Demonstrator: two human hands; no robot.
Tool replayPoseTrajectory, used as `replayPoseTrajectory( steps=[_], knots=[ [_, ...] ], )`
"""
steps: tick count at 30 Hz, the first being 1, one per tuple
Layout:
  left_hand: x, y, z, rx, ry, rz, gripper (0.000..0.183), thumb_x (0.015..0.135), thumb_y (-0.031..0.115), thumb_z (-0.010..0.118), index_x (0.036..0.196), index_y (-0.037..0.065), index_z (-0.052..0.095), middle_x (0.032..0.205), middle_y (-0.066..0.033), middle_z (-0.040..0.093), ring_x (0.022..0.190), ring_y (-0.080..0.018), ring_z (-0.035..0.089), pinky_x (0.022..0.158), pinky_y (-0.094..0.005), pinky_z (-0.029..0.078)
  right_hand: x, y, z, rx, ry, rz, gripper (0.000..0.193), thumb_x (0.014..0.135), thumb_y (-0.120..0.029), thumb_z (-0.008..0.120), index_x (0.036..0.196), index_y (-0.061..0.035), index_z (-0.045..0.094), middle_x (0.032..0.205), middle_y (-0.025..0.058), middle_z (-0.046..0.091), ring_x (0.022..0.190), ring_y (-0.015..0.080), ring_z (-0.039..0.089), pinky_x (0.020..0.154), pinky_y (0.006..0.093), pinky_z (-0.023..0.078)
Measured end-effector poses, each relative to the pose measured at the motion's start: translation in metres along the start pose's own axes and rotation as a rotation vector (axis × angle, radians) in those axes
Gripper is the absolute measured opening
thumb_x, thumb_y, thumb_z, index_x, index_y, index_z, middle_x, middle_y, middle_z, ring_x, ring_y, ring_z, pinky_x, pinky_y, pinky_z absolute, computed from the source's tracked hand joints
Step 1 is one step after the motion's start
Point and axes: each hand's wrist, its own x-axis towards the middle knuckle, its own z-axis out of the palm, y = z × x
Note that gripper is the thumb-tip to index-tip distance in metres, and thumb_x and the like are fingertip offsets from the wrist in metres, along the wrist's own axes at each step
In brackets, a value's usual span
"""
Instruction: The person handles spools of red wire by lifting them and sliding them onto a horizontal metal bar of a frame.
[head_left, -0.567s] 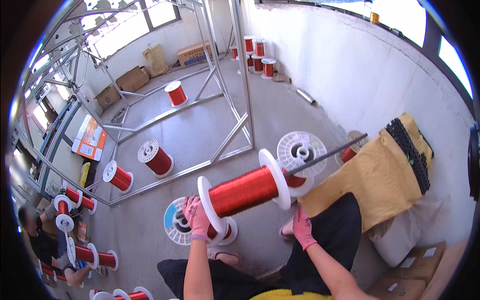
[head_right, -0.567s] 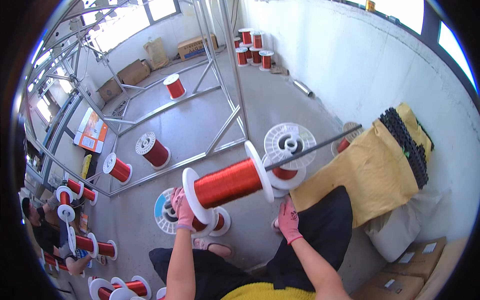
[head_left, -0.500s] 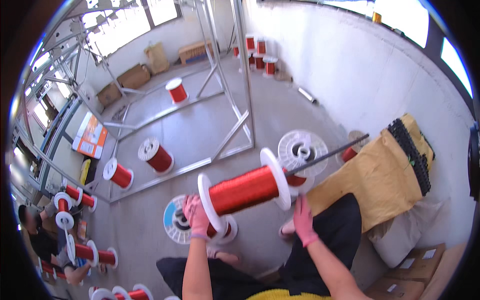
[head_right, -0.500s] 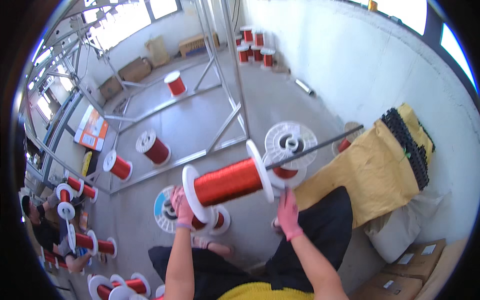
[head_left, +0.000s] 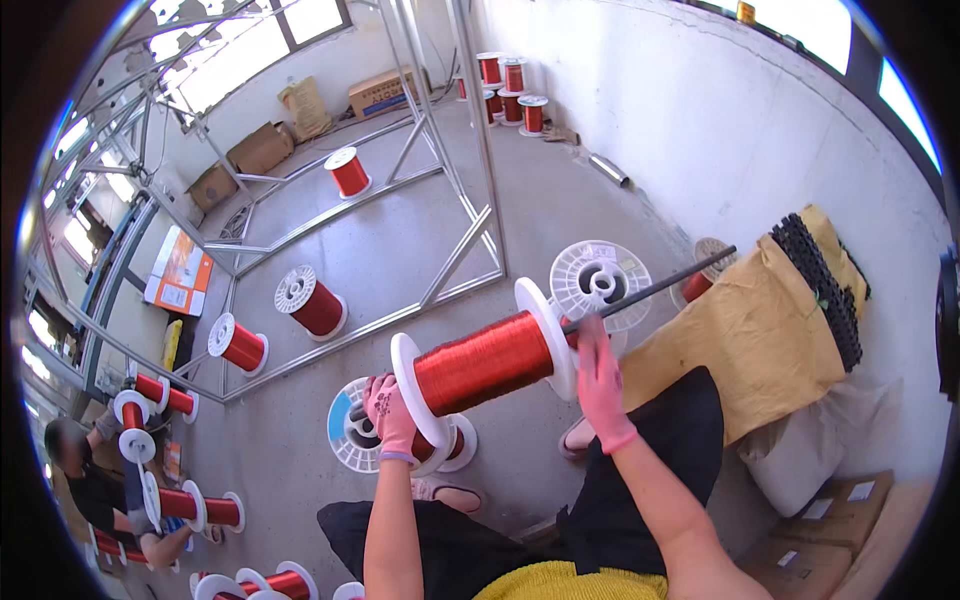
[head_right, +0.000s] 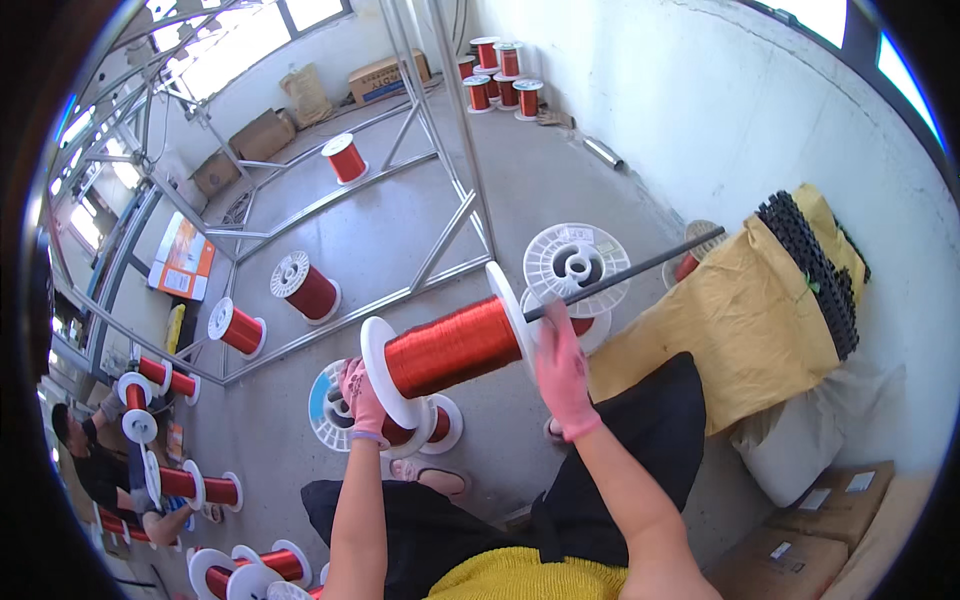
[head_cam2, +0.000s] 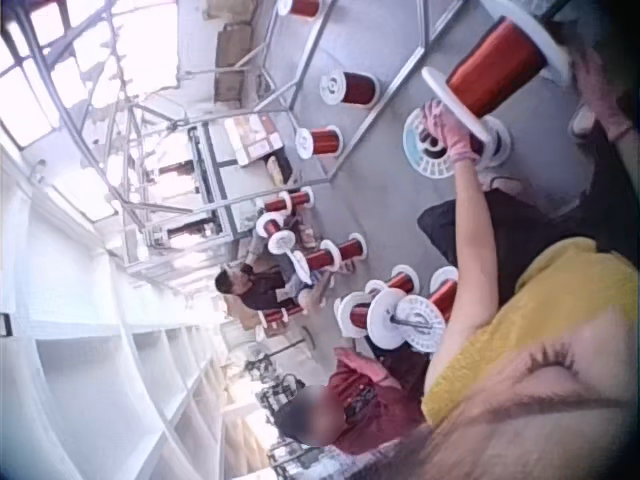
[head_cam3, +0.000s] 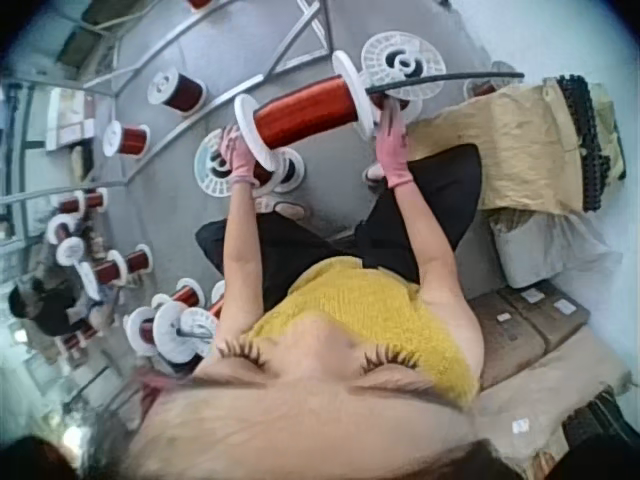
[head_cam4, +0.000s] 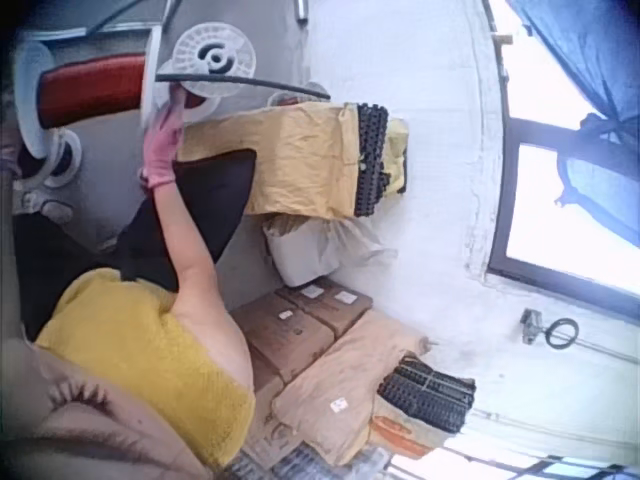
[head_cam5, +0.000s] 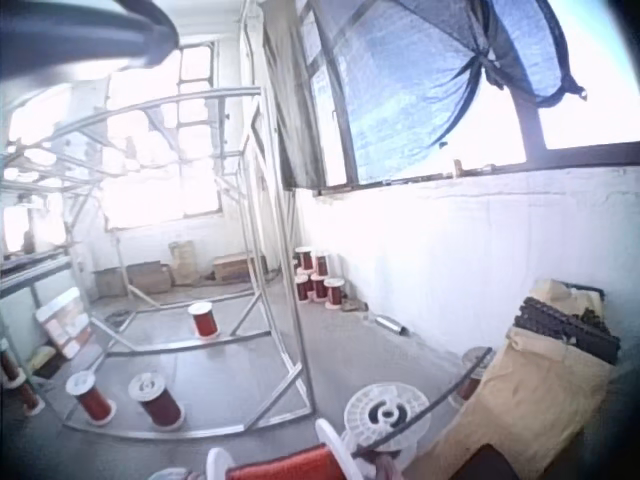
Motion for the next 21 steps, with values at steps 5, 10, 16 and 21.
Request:
replayPoseTrajectory(
  steps=[5,10,16,21],
  knots=[
    [0.017,0.003,0.004,-0.04,0.068,0.033,0.027,0.076,0.027,0.059,0.089,0.009,0.074,0.1,-0.0087,0.07,0.107,-0.026,0.06,0.108,-0.0404,0.034,0.02,-0.002,0.025,-0.046,0.025,-0.062,0.056,0.094,-0.018,0.058,0.143,0.0013,0.037,0.135,0.0263,0.051,0.128,0.0407,0.048,0.105,0.0413,0.04],
    [0.03,0.008,-0.007,-0.069,0.035,-0.018,0.027,0.076,0.027,0.059,0.089,0.009,0.074,0.097,-0.0087,0.07,0.106,-0.0261,0.061,0.108,-0.0401,0.036,-0.058,0.087,0.015,-0.32,-0.114,0.244,0.054,0.096,-0.017,0.054,0.144,-0.0012,0.036,0.133,0.0232,0.054,0.118,0.0408,0.055,0.1,0.042,0.043],
    [0.019,0.007,-0.007,-0.048,0.055,-0.002,0.025,0.076,0.025,0.06,0.086,0.007,0.073,0.099,-0.0087,0.07,0.106,-0.0262,0.06,0.107,-0.0398,0.036,0.064,-0.045,0.022,-0.102,0.056,-0.183,0.045,0.098,-0.017,0.053,0.135,0.0065,0.046,0.124,0.0287,0.057,0.113,0.0424,0.056,0.097,0.0432,0.044],
    [0.023,0.017,0.003,-0.069,0.02,-0.022,0.025,0.076,0.028,0.06,0.086,0.01,0.074,0.097,-0.0068,0.07,0.108,-0.0243,0.06,0.108,-0.0405,0.034,-0.087,0.102,0.01,-0.557,-0.29,0.108,0.041,0.098,-0.016,0.05,0.134,0.0025,0.048,0.128,0.0244,0.055,0.117,0.0409,0.054,0.1,0.0434,0.044]
  ],
)
